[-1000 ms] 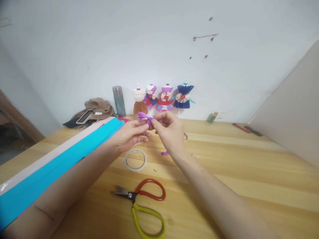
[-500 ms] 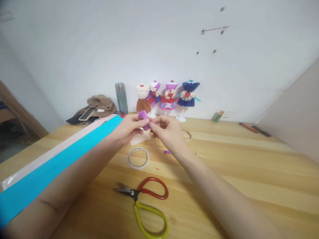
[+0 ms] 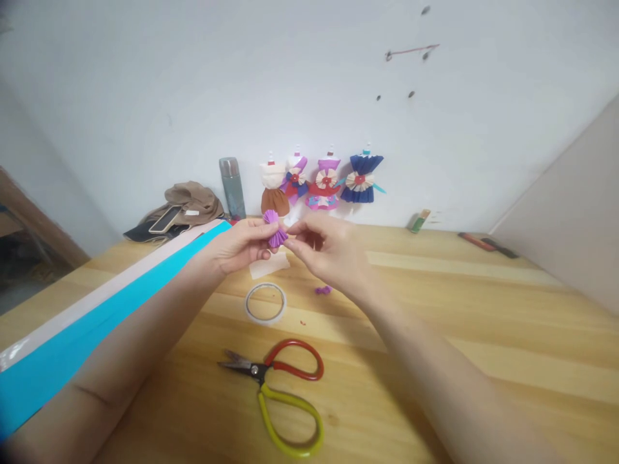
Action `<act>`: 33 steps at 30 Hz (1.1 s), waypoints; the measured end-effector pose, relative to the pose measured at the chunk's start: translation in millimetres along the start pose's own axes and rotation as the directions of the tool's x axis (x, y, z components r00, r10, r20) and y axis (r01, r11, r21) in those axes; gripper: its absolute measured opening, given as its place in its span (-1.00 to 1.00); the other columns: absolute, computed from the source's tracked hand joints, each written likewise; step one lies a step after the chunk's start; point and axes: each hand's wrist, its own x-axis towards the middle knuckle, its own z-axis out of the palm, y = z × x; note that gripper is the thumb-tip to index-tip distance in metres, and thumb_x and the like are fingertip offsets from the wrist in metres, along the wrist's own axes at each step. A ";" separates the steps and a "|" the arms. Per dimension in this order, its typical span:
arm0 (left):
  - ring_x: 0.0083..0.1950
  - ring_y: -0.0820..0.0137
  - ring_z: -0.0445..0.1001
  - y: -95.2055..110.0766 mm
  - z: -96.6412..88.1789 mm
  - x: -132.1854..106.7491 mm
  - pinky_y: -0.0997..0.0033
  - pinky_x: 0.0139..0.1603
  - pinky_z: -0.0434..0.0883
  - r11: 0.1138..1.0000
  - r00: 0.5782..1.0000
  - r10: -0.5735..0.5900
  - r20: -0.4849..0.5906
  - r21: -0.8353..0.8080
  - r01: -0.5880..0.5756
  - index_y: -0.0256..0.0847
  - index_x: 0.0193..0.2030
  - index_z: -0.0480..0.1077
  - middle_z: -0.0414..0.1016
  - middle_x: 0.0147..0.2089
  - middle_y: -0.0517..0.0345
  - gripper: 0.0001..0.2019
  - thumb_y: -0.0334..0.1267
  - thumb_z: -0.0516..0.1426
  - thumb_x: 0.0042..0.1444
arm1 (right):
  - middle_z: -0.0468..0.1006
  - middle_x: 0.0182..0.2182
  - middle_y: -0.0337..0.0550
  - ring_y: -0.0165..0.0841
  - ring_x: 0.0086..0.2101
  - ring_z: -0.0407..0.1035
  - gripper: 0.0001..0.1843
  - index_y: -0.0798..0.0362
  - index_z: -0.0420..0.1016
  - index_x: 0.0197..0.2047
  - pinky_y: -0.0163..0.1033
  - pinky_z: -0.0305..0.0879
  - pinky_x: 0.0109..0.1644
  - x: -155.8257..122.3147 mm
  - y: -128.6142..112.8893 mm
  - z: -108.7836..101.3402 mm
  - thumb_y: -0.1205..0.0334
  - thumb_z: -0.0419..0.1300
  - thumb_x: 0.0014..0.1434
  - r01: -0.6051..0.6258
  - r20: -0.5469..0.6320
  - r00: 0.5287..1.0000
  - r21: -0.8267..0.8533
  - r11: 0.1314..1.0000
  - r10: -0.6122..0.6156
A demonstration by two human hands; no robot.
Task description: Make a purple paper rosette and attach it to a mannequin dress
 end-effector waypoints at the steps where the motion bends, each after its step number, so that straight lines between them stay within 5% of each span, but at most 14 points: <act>1: -0.48 0.61 0.37 0.6 0.2 -0.2 0.62 -0.51 0.30 1.000 1.000 -0.010 0.003 -0.004 0.010 -0.38 -0.34 0.53 0.46 -0.44 0.16 -0.74 -0.21 0.40 -0.05 | 0.48 -0.57 -0.25 -0.41 -0.56 0.26 -0.85 -0.04 0.49 -0.45 -0.24 0.19 -0.50 -0.2 0.3 -0.9 0.16 0.28 0.14 0.037 -0.003 0.999 -0.044 0.998 -0.037; 7: -0.55 0.63 0.32 3.7 -2.4 -1.0 0.65 -0.59 0.28 0.997 0.996 -0.070 0.056 0.036 0.068 -0.39 -0.39 0.52 0.45 -0.47 0.16 -0.76 -0.25 0.40 -0.06 | 0.42 -0.61 -0.24 -0.39 -0.58 0.23 -0.79 -0.06 0.45 -0.50 -0.21 0.15 -0.48 2.7 0.6 -12.5 0.23 0.20 0.18 0.185 0.017 0.983 -0.189 0.964 -0.185; 19: -0.53 0.63 0.36 4.1 -5.0 -1.6 0.65 -0.57 0.29 0.996 0.993 -0.047 0.108 0.074 0.040 -0.39 -0.36 0.54 0.47 -0.45 0.16 -0.64 -0.17 0.47 -0.21 | 0.41 -0.59 -0.25 -0.38 -0.56 0.28 -0.84 -0.08 0.50 -0.46 -0.22 0.21 -0.44 2.5 0.6 -11.7 0.23 0.24 0.16 0.210 0.132 0.972 -0.111 0.971 -0.195; 26: -0.59 0.58 0.33 10.2 -10.1 -3.8 0.59 -0.58 0.23 0.960 0.983 -0.091 0.161 0.278 0.044 -0.35 -0.47 0.53 0.41 -0.60 0.16 -0.67 -0.11 0.44 -0.18 | 0.45 -0.56 -0.21 -0.33 -0.52 0.32 -0.80 -0.12 0.45 -0.49 -0.21 0.21 -0.43 5.6 0.2 -18.6 0.20 0.18 0.17 0.235 0.170 0.963 -0.157 0.959 -0.208; 33: -0.49 0.53 0.37 16.6 -10.7 -8.7 0.55 -0.50 0.29 0.840 0.967 -0.115 0.229 0.542 -0.029 -0.33 -0.38 0.61 0.51 -0.48 0.09 -0.76 -0.16 0.36 -0.11 | 0.40 -0.62 -0.26 -0.40 -0.56 0.26 -0.78 -0.09 0.47 -0.53 -0.25 0.16 -0.45 6.3 -2.7 -20.8 0.14 0.25 0.15 0.177 0.288 0.945 -0.041 0.983 -0.158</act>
